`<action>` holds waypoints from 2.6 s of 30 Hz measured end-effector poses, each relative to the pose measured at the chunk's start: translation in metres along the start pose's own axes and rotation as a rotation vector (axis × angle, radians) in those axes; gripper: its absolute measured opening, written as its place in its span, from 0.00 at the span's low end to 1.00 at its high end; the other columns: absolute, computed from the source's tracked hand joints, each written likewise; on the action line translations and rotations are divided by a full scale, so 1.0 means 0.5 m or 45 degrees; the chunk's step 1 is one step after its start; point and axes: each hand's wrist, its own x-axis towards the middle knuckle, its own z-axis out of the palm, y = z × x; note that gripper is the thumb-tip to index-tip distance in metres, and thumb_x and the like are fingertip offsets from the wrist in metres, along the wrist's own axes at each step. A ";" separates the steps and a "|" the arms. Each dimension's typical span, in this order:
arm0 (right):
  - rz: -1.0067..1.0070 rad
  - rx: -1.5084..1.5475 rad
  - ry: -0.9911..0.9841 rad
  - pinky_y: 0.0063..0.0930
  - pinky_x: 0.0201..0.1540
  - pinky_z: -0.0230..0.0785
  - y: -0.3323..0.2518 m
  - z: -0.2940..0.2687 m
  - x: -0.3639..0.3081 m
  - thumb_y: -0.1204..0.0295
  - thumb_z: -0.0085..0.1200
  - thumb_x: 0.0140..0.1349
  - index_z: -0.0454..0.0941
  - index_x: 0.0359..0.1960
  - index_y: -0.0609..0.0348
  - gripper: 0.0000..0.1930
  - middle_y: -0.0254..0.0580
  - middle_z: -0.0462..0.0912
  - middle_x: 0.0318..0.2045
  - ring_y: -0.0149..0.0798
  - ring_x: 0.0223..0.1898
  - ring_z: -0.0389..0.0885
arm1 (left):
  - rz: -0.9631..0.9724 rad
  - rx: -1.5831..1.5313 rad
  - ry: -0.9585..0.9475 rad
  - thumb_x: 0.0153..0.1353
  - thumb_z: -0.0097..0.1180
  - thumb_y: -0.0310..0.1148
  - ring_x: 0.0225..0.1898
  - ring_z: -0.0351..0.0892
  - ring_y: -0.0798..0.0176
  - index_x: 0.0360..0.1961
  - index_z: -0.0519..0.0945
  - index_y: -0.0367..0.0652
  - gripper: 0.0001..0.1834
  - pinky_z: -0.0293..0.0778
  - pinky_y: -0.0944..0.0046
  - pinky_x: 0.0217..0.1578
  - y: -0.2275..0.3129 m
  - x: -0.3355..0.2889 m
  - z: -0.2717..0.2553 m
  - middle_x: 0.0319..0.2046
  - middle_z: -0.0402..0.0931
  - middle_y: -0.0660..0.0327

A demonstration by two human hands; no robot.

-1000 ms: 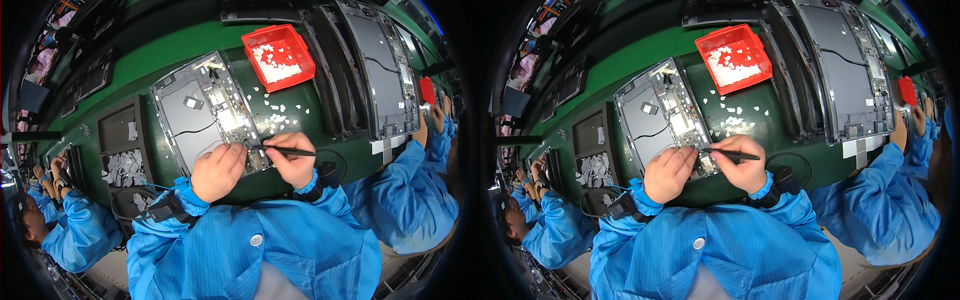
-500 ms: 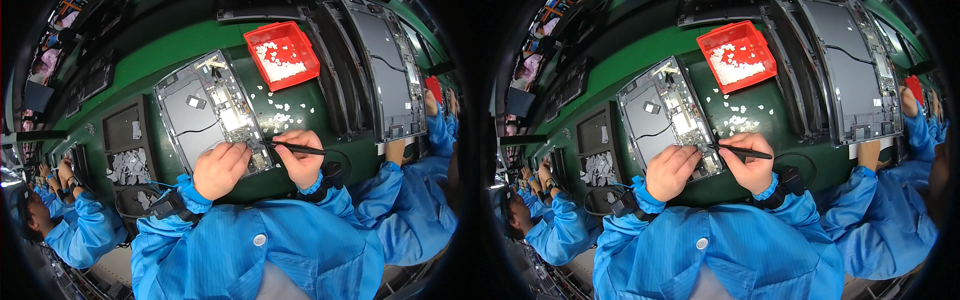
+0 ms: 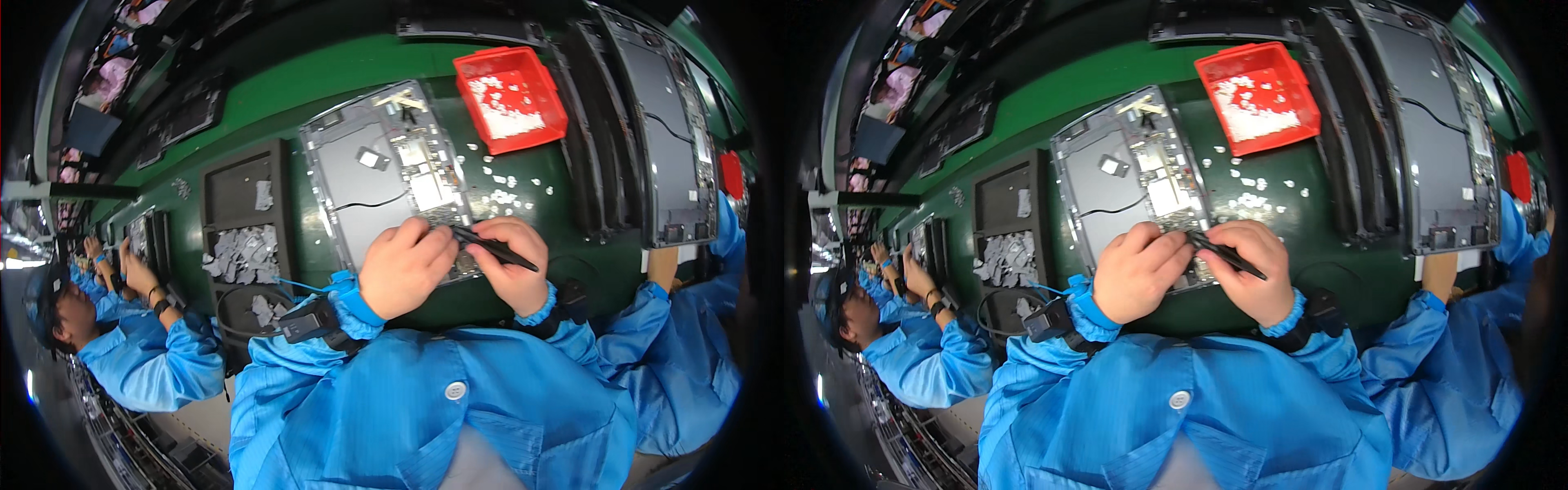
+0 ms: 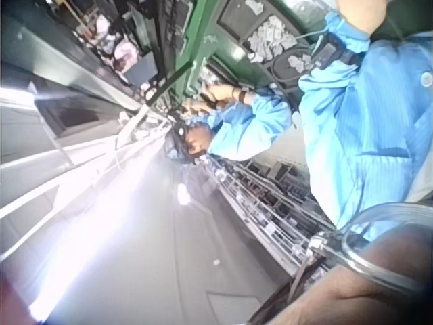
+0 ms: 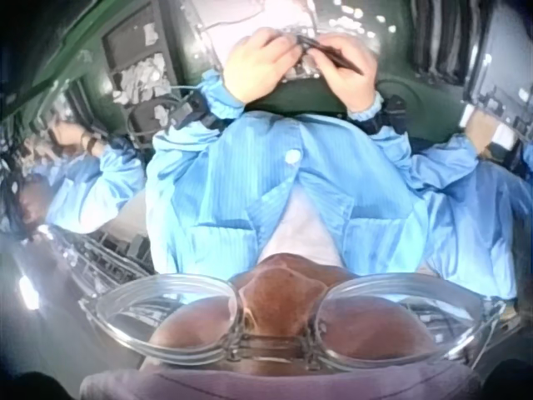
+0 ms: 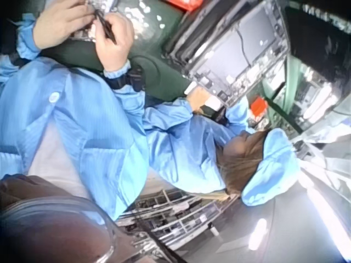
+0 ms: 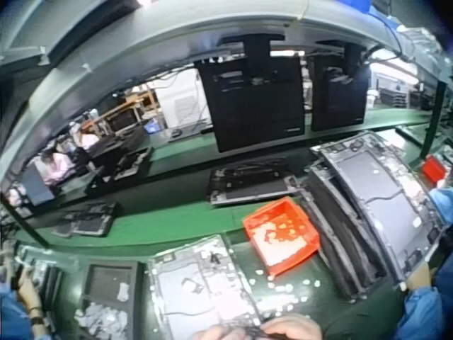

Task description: The person installs and routes a wiring harness into a laptop chassis using tweezers.

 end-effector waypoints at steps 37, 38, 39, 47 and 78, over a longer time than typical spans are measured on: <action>0.161 0.152 0.277 0.24 0.37 0.70 0.070 0.106 0.143 0.83 0.59 0.46 0.70 0.29 0.65 0.10 0.46 0.79 0.32 0.36 0.34 0.79 | -0.254 -0.321 0.594 0.47 0.58 0.19 0.43 0.73 0.63 0.30 0.77 0.33 0.07 0.71 0.69 0.38 -0.241 0.104 -0.076 0.43 0.71 0.55; 0.165 0.143 0.281 0.24 0.37 0.70 0.071 0.106 0.139 0.83 0.59 0.46 0.70 0.29 0.65 0.10 0.46 0.79 0.32 0.36 0.34 0.79 | -0.473 -0.793 0.522 0.52 0.54 0.20 0.45 0.73 0.61 0.31 0.74 0.32 0.05 0.73 0.68 0.39 -0.234 0.115 -0.053 0.45 0.72 0.52; 0.281 0.287 0.293 0.24 0.38 0.71 0.071 0.106 0.134 0.84 0.58 0.48 0.69 0.30 0.65 0.10 0.47 0.78 0.34 0.35 0.35 0.78 | -0.615 -1.170 0.455 0.58 0.47 0.22 0.42 0.76 0.60 0.35 0.69 0.31 0.05 0.75 0.69 0.37 -0.230 0.126 -0.034 0.42 0.73 0.51; 0.588 0.899 0.388 0.25 0.43 0.72 0.061 0.105 0.139 0.86 0.50 0.54 0.65 0.33 0.67 0.08 0.54 0.75 0.40 0.36 0.40 0.76 | -1.018 -1.718 0.421 0.64 0.40 0.28 0.35 0.79 0.56 0.39 0.62 0.34 0.07 0.79 0.66 0.33 -0.235 0.138 0.015 0.35 0.75 0.48; 0.623 0.581 0.425 0.19 0.34 0.71 0.052 0.110 0.155 0.84 0.52 0.54 0.67 0.30 0.68 0.06 0.49 0.78 0.34 0.27 0.32 0.76 | -0.886 -1.206 0.512 0.57 0.53 0.24 0.26 0.73 0.76 0.37 0.72 0.35 0.07 0.67 0.78 0.24 -0.230 0.134 0.034 0.26 0.76 0.63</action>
